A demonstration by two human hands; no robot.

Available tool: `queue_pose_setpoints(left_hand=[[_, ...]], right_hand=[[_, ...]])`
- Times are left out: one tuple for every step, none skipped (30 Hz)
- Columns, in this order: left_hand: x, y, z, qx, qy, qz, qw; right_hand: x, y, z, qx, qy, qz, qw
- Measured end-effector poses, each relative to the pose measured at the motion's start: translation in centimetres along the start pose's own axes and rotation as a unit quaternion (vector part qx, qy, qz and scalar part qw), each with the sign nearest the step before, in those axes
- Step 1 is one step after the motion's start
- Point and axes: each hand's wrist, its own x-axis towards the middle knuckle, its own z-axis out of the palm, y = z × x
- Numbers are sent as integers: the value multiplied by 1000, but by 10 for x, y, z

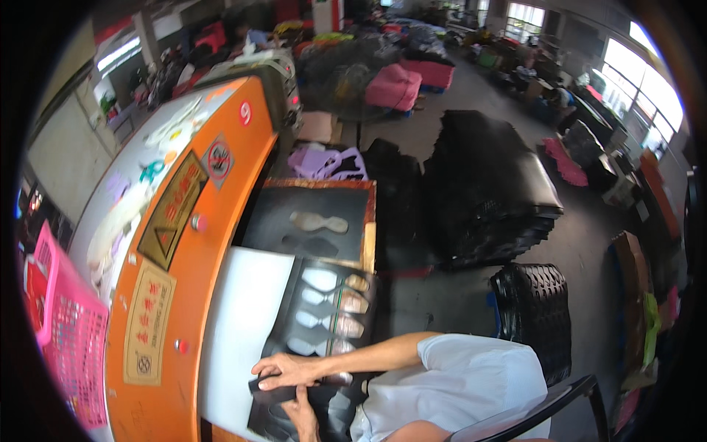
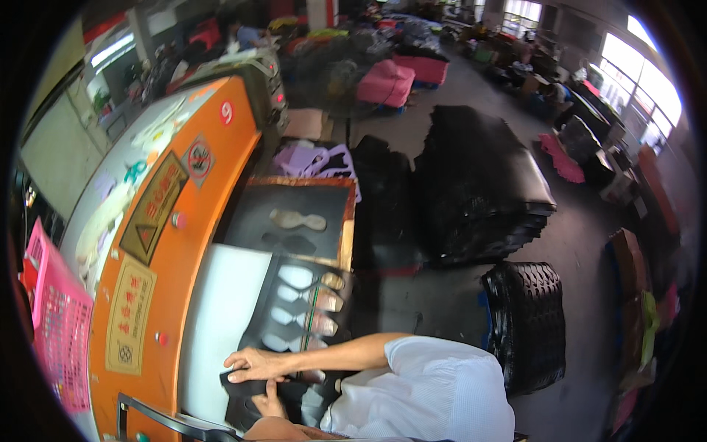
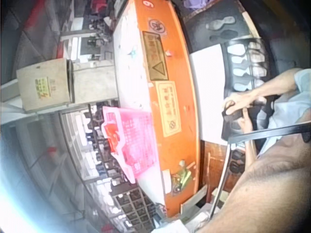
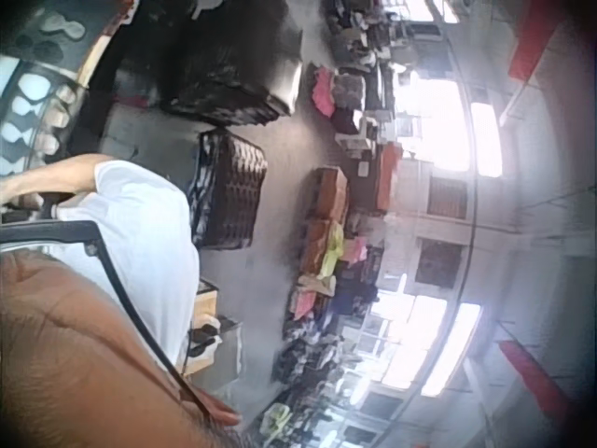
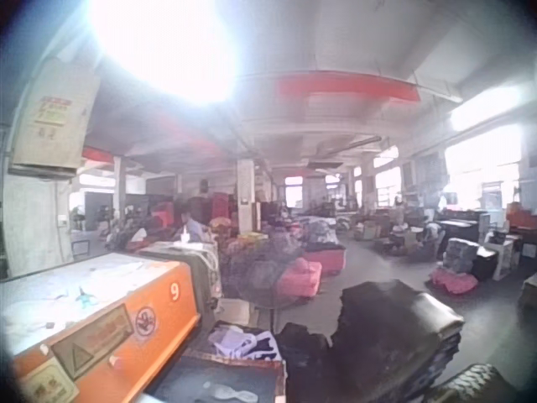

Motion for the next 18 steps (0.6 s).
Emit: queue_pose_setpoints(left_hand=[[-5,5,3,19,13,-70,997],[-14,7,12,-48,42,-40,997],[-15,15,6,-52,27,-133,989],[-17,20,10,-140,106,-163,971],[-18,27,4,-171,114,-178,962],[-17,32,3,-162,131,-154,966],[-16,37,2,-143,170,-108,969],[-11,43,-4,-97,200,-107,969],[-8,51,-13,-54,194,-78,976],[-3,61,-24,-12,180,-43,983],[3,70,-35,15,190,-7,982],[8,78,-43,50,195,32,979],[10,82,-47,73,219,50,972],[12,83,-50,100,237,89,962],[10,81,-49,94,235,70,965],[12,75,-45,130,206,117,963],[10,66,-39,219,152,178,947],[8,53,-32,307,97,226,919]], right_hand=[[-1,0,2,-62,-10,-22,998],[-2,1,6,-108,-48,-26,993],[-4,5,12,-138,-31,-31,990],[-6,9,18,-164,-22,-24,986],[-7,12,26,-158,15,-31,987],[-11,14,29,-162,36,-19,986],[-14,15,33,-178,67,-62,980],[-20,14,32,-119,86,-56,988],[-28,11,24,-107,83,-50,990],[-35,7,18,-205,146,-96,963],[-44,4,13,-225,181,-94,953],[-59,0,2,-241,186,-51,951],[-71,-1,-5,-239,178,-30,954],[-89,-2,-15,-259,149,92,950],[-100,2,-19,-289,107,127,943],[-108,9,-20,-328,70,175,926],[-117,16,-17,-280,43,186,941],[-125,24,-14,-250,22,248,936]])
